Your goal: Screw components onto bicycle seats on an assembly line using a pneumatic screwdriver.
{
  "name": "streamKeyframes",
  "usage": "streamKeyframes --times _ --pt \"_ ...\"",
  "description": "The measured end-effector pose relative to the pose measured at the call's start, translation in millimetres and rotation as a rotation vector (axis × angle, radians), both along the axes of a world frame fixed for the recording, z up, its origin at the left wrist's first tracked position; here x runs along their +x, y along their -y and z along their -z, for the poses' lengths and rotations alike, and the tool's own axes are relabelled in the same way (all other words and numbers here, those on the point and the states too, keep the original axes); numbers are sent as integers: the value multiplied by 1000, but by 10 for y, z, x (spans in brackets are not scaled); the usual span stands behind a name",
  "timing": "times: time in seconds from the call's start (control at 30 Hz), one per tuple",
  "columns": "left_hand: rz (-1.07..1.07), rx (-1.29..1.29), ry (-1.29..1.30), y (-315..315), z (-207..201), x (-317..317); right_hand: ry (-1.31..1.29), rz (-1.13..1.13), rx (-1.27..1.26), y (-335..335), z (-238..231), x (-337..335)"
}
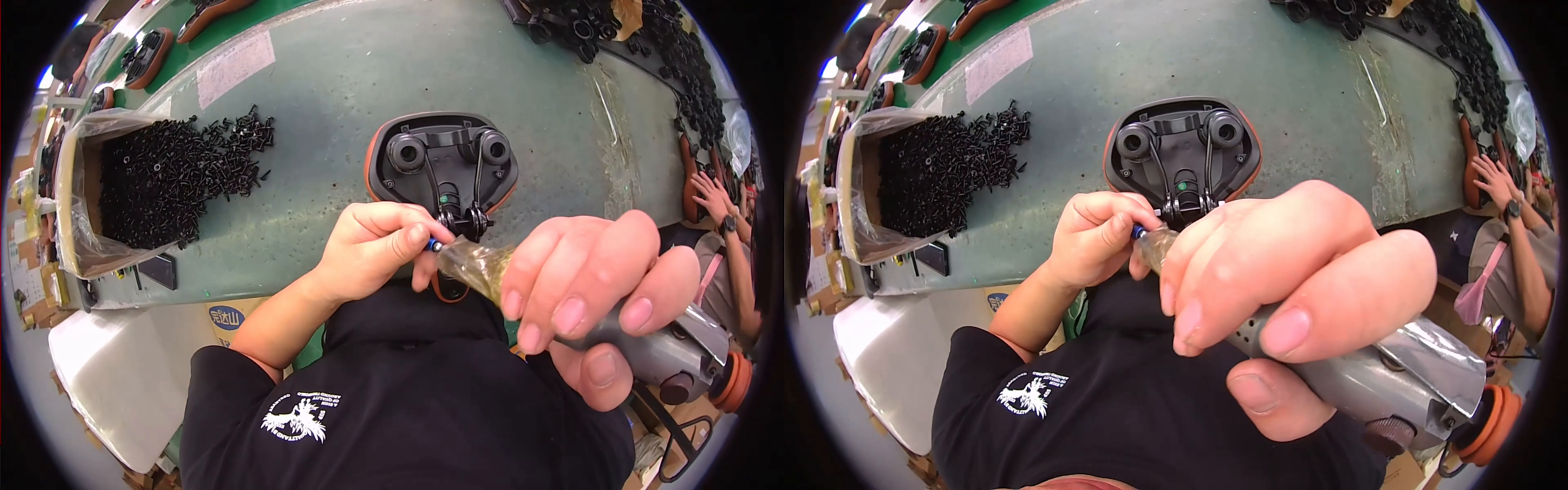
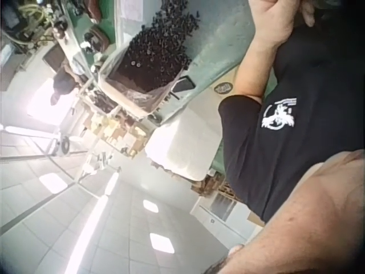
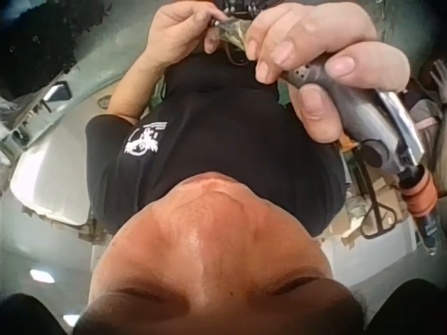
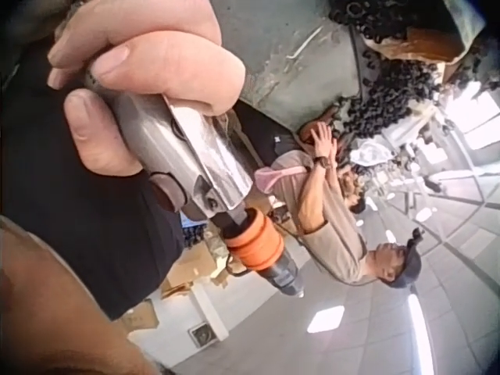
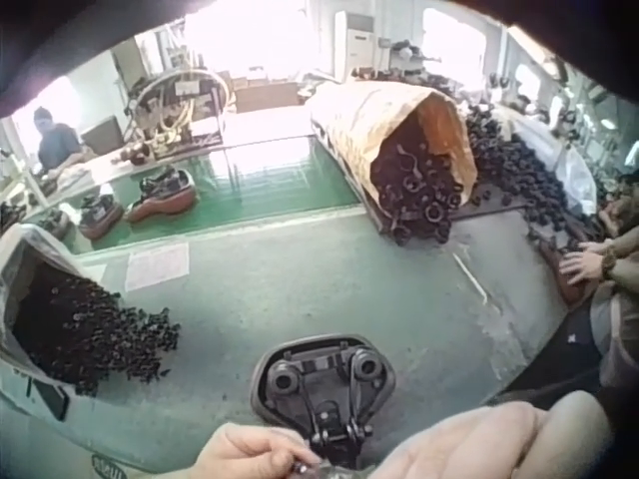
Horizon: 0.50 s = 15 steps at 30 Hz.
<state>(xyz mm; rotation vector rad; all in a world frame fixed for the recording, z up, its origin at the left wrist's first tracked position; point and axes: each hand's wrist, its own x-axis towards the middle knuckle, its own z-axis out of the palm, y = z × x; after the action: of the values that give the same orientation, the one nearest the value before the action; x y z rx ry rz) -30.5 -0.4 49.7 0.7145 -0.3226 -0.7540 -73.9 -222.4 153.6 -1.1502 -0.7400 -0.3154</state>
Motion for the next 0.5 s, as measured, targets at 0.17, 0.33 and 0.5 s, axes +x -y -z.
streamKeyframes --times 0.17,0.33,0.5 --pt "-151 260 648 -20 -103 216 96 -39 -51 117 11 59" --pt "-663 881 1244 -71 46 620 53 163 -133 61 -97 107" --pt "-672 933 1370 132 162 729 90 129 -226 127 50 295"
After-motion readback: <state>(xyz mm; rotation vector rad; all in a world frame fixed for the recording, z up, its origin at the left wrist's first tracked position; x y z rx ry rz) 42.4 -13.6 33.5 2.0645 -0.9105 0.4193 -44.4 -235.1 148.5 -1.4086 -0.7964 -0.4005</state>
